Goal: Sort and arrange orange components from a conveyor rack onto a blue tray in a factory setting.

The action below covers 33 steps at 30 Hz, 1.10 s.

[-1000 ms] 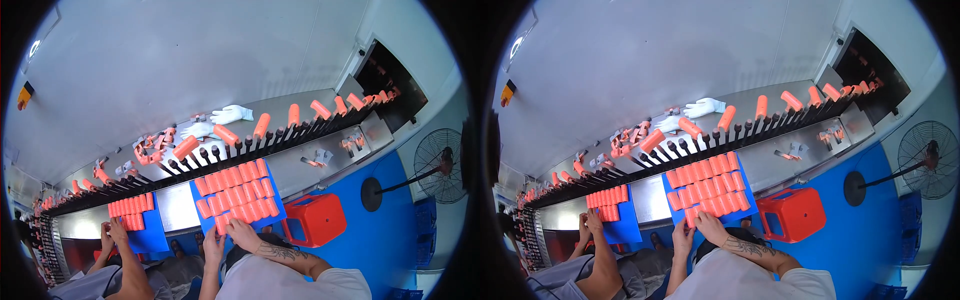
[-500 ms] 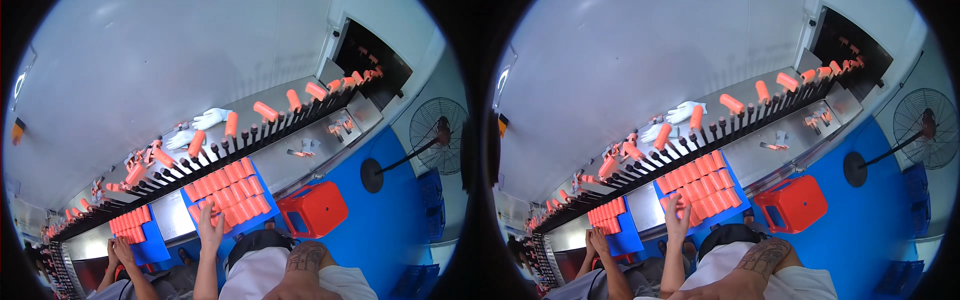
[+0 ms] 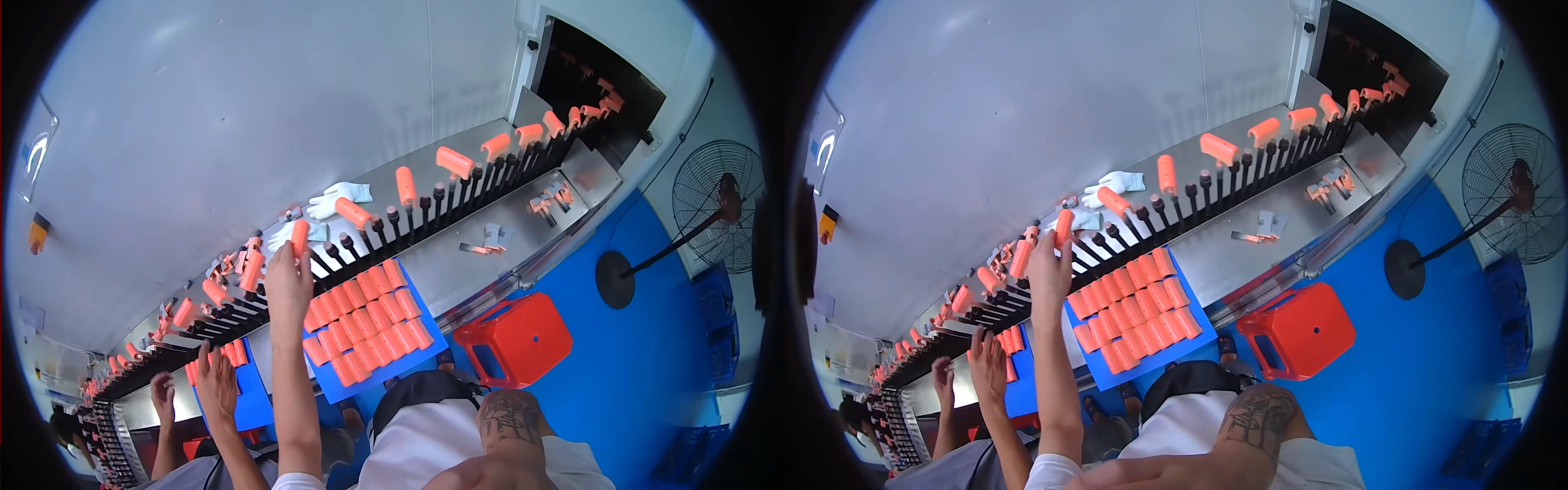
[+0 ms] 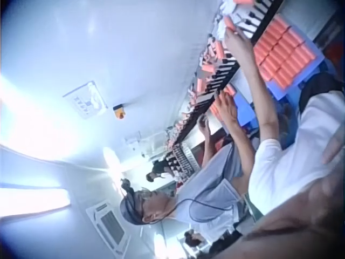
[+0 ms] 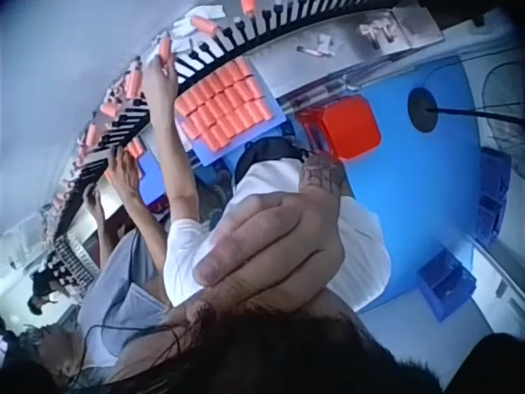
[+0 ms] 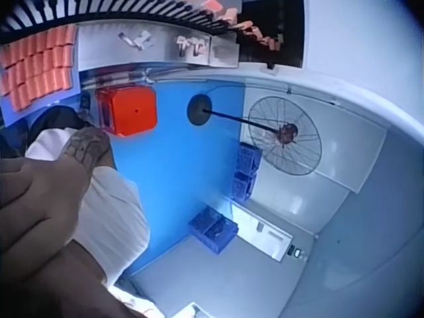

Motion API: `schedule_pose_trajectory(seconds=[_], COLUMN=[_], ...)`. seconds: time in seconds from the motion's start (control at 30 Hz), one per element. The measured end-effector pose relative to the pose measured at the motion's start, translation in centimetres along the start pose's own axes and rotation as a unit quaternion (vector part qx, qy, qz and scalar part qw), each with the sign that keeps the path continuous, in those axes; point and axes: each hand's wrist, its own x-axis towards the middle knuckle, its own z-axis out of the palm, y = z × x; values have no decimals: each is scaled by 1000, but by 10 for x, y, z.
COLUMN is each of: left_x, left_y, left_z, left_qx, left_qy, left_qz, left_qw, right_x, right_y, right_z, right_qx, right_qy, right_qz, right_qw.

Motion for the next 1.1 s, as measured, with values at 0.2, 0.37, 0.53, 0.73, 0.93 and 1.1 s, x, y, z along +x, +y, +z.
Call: schedule_pose_trajectory(seconds=[0.2,0.37,0.53,0.73,0.93,1.1], left_x=[30,44,9,-85,-228,-263], left_y=[-44,-69,-169,-133,-137,-111], left_z=[-21,-17,-53,-53,-7,35], left_qx=[132,196,-138,-295,-50,67], left_qy=[-61,-118,-18,75,-89,-126], left_qz=[-65,-77,-247,-152,-88,0], left_qw=[987,970,959,941,991,990], right_x=[68,64,69,35,42,52], right_y=[-1,5,13,35,76,65], right_z=[-39,-44,-36,-34,-10,-6], right_qx=[-44,-90,-28,-132,-34,-105], right_qy=[-305,-266,-311,-237,-209,-260], right_qz=[-6,-16,54,-112,-281,-158], right_qw=[951,960,948,956,936,947])
